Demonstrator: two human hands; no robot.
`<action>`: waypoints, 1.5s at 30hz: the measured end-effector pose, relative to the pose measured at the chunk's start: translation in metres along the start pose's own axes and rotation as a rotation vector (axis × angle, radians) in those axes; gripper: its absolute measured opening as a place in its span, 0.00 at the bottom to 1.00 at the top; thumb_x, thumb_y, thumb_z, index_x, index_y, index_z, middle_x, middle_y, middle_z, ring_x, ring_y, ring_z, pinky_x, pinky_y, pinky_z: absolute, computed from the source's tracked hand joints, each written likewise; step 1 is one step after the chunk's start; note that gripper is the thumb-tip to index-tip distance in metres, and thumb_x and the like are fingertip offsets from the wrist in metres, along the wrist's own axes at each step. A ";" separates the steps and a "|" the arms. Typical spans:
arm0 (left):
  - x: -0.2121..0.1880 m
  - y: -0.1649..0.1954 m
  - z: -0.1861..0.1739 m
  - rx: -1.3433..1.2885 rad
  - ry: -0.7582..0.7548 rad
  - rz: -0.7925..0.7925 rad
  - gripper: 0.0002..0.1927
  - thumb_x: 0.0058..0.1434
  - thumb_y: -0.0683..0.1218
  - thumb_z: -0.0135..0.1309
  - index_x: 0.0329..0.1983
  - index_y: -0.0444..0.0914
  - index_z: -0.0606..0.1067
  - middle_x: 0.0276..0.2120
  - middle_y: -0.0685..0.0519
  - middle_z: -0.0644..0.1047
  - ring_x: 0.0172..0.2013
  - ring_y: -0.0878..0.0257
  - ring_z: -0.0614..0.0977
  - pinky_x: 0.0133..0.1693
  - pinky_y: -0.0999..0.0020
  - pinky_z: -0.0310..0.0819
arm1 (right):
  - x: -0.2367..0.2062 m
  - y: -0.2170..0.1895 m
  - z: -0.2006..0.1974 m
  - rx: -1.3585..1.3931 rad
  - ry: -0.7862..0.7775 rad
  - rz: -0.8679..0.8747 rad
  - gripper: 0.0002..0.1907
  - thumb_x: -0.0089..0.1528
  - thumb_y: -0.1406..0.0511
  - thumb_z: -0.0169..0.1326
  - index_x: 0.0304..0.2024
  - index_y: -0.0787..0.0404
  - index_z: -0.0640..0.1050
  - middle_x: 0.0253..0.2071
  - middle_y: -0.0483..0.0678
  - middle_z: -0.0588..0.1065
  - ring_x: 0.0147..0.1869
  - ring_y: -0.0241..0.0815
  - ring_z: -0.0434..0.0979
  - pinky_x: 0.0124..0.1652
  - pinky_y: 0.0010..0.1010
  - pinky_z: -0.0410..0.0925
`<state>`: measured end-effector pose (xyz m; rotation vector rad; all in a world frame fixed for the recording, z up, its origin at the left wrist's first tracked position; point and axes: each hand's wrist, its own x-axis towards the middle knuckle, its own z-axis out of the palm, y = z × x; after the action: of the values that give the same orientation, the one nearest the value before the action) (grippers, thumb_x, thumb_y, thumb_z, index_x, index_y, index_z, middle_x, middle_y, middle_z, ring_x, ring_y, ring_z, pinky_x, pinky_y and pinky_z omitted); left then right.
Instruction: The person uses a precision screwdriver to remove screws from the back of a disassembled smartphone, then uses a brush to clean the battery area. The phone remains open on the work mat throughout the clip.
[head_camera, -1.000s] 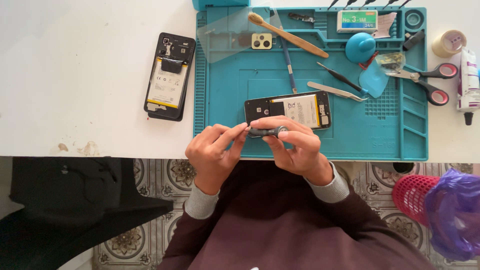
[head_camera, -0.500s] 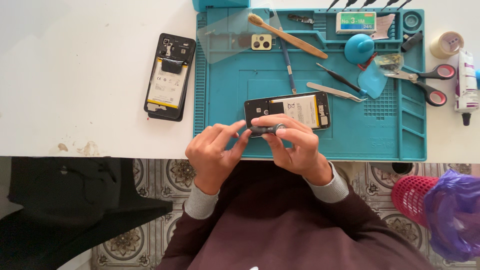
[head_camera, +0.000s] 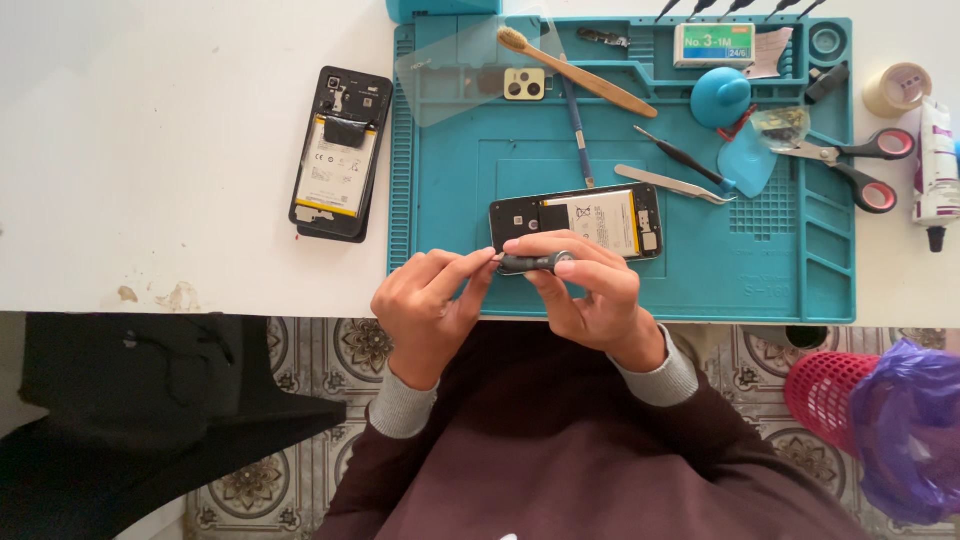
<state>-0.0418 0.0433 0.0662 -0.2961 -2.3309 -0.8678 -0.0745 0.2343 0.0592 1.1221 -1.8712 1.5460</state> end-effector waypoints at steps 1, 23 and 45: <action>0.000 0.000 0.000 -0.002 -0.001 -0.003 0.05 0.59 0.49 0.69 0.37 0.48 0.85 0.25 0.63 0.77 0.22 0.67 0.74 0.25 0.69 0.63 | 0.000 0.000 0.000 -0.003 0.000 0.009 0.26 0.68 0.75 0.55 0.61 0.55 0.58 0.49 0.64 0.78 0.50 0.58 0.85 0.47 0.41 0.79; 0.004 0.000 -0.007 0.083 -0.074 0.024 0.17 0.55 0.54 0.72 0.44 0.44 0.85 0.23 0.62 0.76 0.21 0.66 0.74 0.24 0.68 0.65 | 0.001 -0.002 0.006 -0.065 0.066 0.099 0.23 0.68 0.78 0.54 0.58 0.59 0.59 0.52 0.65 0.77 0.50 0.53 0.84 0.48 0.38 0.78; 0.003 -0.002 -0.006 0.073 -0.045 0.035 0.09 0.55 0.52 0.72 0.36 0.48 0.85 0.27 0.62 0.77 0.24 0.65 0.75 0.25 0.67 0.65 | 0.005 -0.001 0.010 -0.138 0.030 0.115 0.21 0.70 0.77 0.54 0.59 0.60 0.60 0.53 0.63 0.78 0.49 0.49 0.84 0.46 0.32 0.78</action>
<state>-0.0422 0.0381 0.0713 -0.3278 -2.3853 -0.7640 -0.0755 0.2230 0.0610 0.9397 -2.0196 1.4601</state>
